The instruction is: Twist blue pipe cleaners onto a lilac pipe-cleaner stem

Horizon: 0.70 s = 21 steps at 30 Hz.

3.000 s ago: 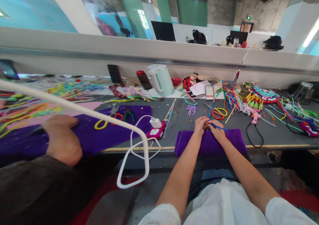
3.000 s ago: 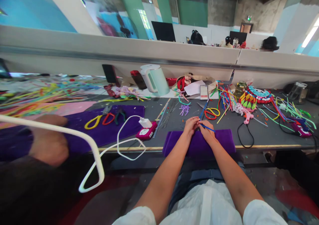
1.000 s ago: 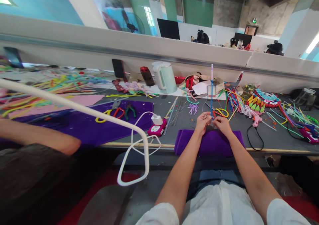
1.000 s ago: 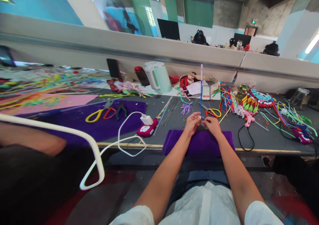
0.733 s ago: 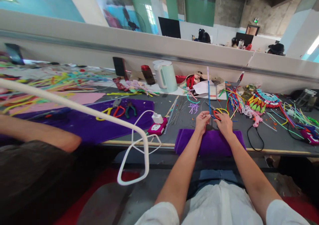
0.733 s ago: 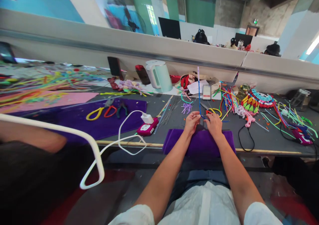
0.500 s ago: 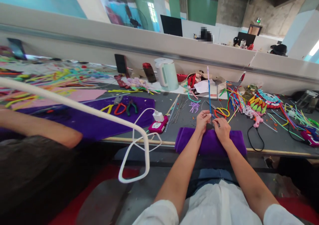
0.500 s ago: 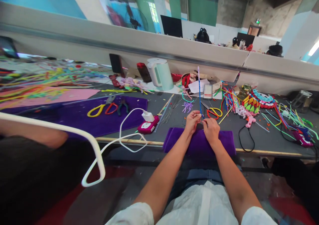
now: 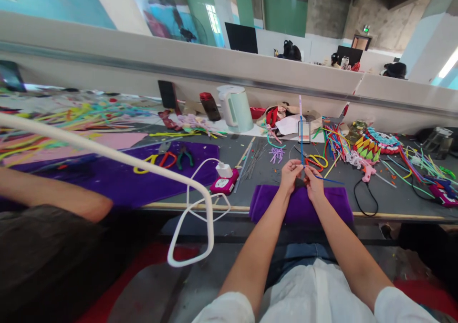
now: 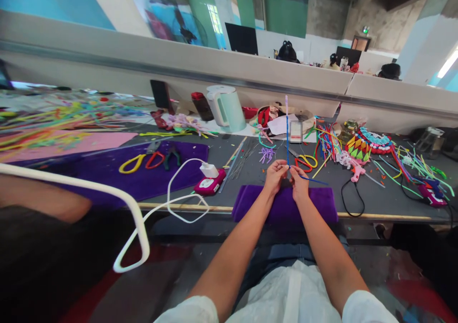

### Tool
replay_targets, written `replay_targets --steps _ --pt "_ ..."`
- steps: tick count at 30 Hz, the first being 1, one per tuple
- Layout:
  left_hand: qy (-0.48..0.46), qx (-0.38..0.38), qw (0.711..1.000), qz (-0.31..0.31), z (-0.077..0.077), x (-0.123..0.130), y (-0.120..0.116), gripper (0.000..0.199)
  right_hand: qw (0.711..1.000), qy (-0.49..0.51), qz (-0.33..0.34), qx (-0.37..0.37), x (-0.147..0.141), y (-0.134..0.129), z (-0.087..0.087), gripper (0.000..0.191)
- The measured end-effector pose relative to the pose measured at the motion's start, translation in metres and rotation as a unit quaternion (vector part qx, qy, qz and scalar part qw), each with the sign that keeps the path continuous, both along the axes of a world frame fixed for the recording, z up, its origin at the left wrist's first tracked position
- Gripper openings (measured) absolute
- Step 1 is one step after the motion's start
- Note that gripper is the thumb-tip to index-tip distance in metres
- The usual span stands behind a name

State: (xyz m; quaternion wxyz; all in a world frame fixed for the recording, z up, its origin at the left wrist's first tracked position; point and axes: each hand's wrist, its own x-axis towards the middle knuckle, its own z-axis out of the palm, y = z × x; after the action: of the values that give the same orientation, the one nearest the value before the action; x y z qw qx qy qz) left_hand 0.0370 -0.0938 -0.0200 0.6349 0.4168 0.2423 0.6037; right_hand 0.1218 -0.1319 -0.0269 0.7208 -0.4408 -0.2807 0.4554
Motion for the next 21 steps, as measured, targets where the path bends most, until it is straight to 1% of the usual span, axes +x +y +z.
replay_targets --steps 5,9,13,16,21 --pt "0.017 -0.012 1.000 -0.003 -0.001 0.000 0.000 0.037 0.994 -0.094 -0.053 0.013 -0.001 0.004 -0.004 0.035" --pt "0.027 -0.011 1.000 -0.003 -0.002 0.001 0.000 0.037 0.989 -0.131 -0.070 0.028 0.002 0.004 -0.005 0.035" --pt "0.029 -0.034 0.999 -0.010 -0.004 0.001 0.000 0.037 0.983 -0.160 -0.086 0.040 0.005 0.004 -0.006 0.033" --pt "0.027 -0.070 0.997 -0.034 -0.005 0.000 0.000 0.037 0.978 -0.180 -0.087 0.055 0.008 0.003 -0.006 0.031" --pt "0.017 -0.142 0.984 -0.103 -0.006 -0.002 0.002 0.032 0.973 -0.213 -0.075 0.049 0.014 0.002 -0.004 0.029"
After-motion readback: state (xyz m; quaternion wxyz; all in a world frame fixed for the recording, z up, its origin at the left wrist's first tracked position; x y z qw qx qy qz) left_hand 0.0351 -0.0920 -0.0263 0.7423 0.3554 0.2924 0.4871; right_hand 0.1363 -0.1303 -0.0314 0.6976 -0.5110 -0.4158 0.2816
